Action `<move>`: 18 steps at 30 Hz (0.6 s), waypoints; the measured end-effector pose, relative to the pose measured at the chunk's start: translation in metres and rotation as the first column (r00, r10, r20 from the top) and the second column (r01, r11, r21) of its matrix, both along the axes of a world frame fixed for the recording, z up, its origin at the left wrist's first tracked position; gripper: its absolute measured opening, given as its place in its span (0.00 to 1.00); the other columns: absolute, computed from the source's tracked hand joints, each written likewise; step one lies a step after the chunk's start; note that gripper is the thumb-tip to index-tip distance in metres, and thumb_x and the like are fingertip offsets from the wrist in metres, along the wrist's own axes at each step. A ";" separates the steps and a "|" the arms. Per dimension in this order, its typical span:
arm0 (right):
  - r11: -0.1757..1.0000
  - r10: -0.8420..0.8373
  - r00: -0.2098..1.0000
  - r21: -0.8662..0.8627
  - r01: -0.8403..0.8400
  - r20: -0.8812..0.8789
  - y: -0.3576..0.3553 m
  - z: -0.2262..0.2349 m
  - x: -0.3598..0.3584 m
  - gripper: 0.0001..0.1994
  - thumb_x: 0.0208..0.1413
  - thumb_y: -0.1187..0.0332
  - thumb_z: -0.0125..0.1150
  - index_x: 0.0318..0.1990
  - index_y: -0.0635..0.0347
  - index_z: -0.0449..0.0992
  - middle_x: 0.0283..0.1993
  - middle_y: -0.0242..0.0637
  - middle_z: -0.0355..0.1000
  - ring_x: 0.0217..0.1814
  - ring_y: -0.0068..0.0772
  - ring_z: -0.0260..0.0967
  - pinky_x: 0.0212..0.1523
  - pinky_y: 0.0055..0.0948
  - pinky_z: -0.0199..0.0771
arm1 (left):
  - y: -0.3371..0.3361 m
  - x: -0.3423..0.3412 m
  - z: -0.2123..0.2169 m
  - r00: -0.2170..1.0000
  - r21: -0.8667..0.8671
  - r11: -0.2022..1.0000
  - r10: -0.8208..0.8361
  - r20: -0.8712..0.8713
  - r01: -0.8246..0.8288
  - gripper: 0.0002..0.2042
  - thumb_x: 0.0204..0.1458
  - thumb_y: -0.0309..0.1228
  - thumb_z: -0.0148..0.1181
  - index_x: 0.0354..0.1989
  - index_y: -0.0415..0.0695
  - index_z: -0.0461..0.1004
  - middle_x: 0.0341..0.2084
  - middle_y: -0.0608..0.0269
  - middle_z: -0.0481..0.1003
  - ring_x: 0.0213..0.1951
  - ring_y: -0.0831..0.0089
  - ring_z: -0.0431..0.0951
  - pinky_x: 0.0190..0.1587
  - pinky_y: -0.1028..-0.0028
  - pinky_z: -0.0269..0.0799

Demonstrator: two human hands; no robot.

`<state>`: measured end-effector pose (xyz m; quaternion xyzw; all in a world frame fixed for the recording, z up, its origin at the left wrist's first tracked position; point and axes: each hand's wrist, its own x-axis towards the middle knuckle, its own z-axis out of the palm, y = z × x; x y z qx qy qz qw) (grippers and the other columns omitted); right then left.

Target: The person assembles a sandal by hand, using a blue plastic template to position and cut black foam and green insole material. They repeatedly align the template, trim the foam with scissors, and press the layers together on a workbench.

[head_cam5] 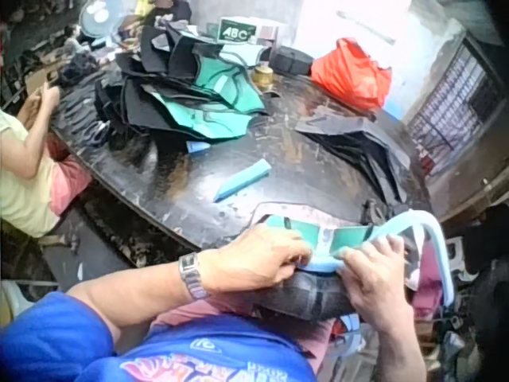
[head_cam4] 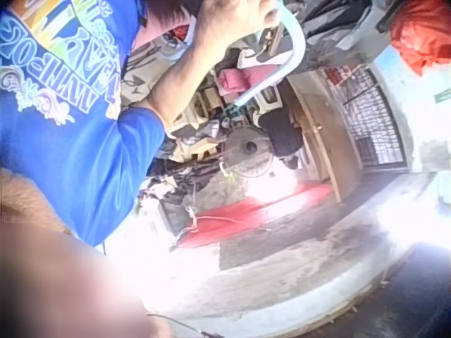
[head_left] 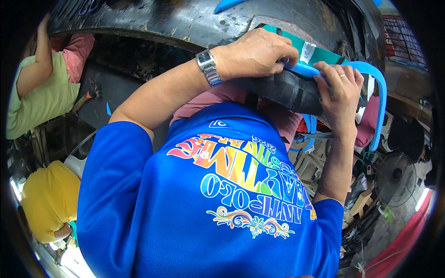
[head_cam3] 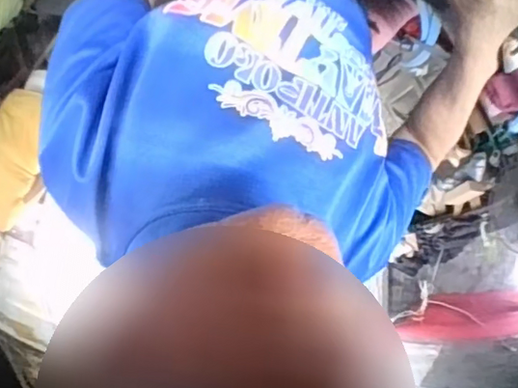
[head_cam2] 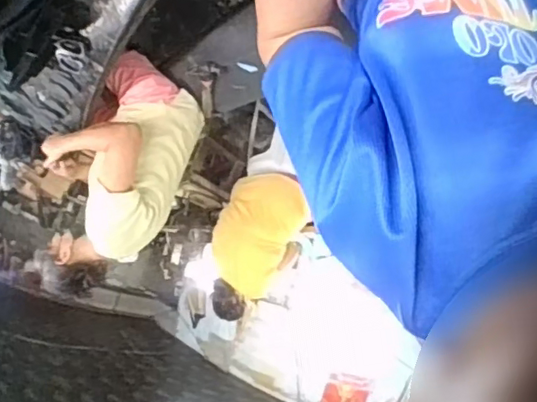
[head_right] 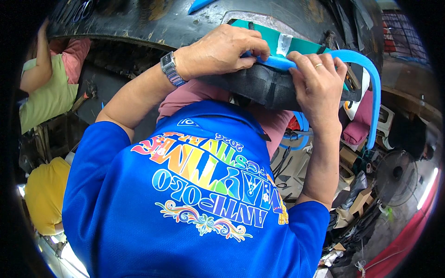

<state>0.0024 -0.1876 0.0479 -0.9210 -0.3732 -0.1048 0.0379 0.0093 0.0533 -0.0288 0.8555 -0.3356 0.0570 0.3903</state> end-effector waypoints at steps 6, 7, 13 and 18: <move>0.995 -0.008 0.999 -0.095 0.011 0.037 0.001 -0.006 -0.011 0.11 0.52 0.69 0.68 0.43 0.48 0.81 0.39 0.30 0.75 0.48 0.35 0.71 0.56 0.40 0.64 | -0.001 0.000 -0.001 0.999 0.070 0.997 0.025 0.030 -0.027 0.07 0.49 0.29 0.65 0.37 0.46 0.81 0.36 0.61 0.79 0.41 0.59 0.81 0.45 0.64 0.77; 0.997 -0.022 1.000 -0.079 0.020 -0.020 0.000 -0.008 -0.010 0.10 0.52 0.69 0.68 0.43 0.49 0.81 0.38 0.30 0.75 0.49 0.35 0.71 0.56 0.39 0.65 | -0.003 -0.001 0.000 0.999 0.079 0.996 0.033 0.042 -0.036 0.07 0.50 0.30 0.66 0.37 0.46 0.80 0.35 0.61 0.79 0.41 0.60 0.81 0.45 0.63 0.77; 0.987 -0.101 0.930 0.084 0.140 -0.354 -0.008 -0.018 0.000 0.09 0.54 0.69 0.68 0.43 0.57 0.80 0.37 0.40 0.74 0.41 0.45 0.75 0.42 0.39 0.73 | -0.011 0.003 0.006 0.979 0.131 0.986 0.082 0.185 -0.107 0.08 0.51 0.35 0.69 0.36 0.49 0.79 0.32 0.63 0.78 0.41 0.62 0.80 0.43 0.63 0.75; 0.953 -0.105 0.906 0.219 0.209 -0.409 -0.014 -0.022 -0.006 0.09 0.54 0.70 0.68 0.42 0.61 0.80 0.36 0.43 0.73 0.39 0.47 0.75 0.40 0.39 0.73 | -0.009 0.013 0.006 0.976 0.147 0.988 0.010 0.218 -0.043 0.09 0.51 0.35 0.69 0.40 0.53 0.80 0.30 0.65 0.77 0.40 0.64 0.79 0.43 0.64 0.75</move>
